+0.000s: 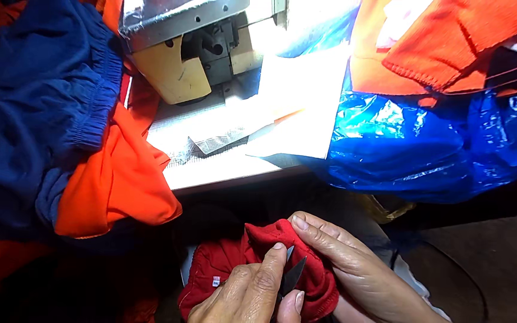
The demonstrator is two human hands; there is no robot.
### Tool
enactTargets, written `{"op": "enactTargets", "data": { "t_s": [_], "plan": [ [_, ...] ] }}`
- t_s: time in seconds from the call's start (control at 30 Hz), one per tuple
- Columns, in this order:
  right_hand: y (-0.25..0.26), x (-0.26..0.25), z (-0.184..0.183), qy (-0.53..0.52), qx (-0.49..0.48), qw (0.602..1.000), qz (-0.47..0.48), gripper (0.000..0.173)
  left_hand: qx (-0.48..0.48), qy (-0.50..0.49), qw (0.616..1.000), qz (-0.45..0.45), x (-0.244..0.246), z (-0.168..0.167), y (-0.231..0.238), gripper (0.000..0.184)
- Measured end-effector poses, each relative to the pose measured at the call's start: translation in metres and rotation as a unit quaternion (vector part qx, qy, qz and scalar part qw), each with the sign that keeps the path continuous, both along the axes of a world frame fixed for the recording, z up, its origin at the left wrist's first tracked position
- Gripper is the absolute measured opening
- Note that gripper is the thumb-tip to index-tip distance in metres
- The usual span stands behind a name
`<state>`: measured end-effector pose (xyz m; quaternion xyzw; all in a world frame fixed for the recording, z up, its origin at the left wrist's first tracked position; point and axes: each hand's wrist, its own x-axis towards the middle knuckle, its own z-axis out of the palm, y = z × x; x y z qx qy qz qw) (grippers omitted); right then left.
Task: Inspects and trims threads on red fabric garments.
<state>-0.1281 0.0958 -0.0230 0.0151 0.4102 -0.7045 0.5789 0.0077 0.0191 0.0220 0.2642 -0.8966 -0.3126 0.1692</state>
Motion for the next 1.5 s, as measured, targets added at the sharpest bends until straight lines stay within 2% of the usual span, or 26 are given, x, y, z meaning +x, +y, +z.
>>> {"op": "enactTargets", "data": {
  "t_s": [0.17,0.33,0.5,0.67,0.87,0.93,1.1,1.27,1.4,1.5],
  "plan": [
    [-0.002,-0.002,0.014,-0.001,0.049,0.999,0.001,0.025,0.013,0.039,0.999,0.015,-0.002,-0.004,0.002,0.029],
    [0.000,0.006,0.011,0.012,-0.007,1.000,0.016,0.025,-0.002,0.092,0.995,0.033,-0.006,-0.016,0.004,0.033],
    [0.000,0.002,0.014,0.000,0.032,0.999,0.004,0.022,0.025,0.065,0.997,0.018,0.002,-0.007,0.003,0.030],
    [0.001,0.005,0.004,0.004,-0.008,1.000,-0.004,0.027,0.024,0.034,0.999,0.009,0.005,-0.002,0.004,0.029],
    [0.001,0.004,0.006,0.003,0.000,1.000,0.000,0.025,0.013,0.025,1.000,0.010,0.004,-0.001,0.005,0.028],
    [0.000,0.002,0.013,-0.001,0.029,1.000,0.000,0.024,0.012,0.022,1.000,0.009,0.004,0.000,0.005,0.028],
    [-0.001,0.000,0.016,0.004,0.045,0.999,0.006,0.022,0.012,0.024,1.000,0.011,0.004,-0.001,0.005,0.028],
    [0.001,0.003,0.004,0.000,-0.007,1.000,-0.002,0.027,0.019,0.040,0.999,0.012,0.003,-0.004,0.004,0.028],
    [-0.001,0.000,0.015,0.005,0.031,0.999,0.003,0.023,0.026,0.063,0.998,0.014,0.000,-0.007,0.005,0.029],
    [0.000,-0.001,0.017,0.009,0.016,1.000,0.010,0.019,0.021,0.089,0.996,0.013,-0.004,-0.014,0.007,0.033]
  ]
}}
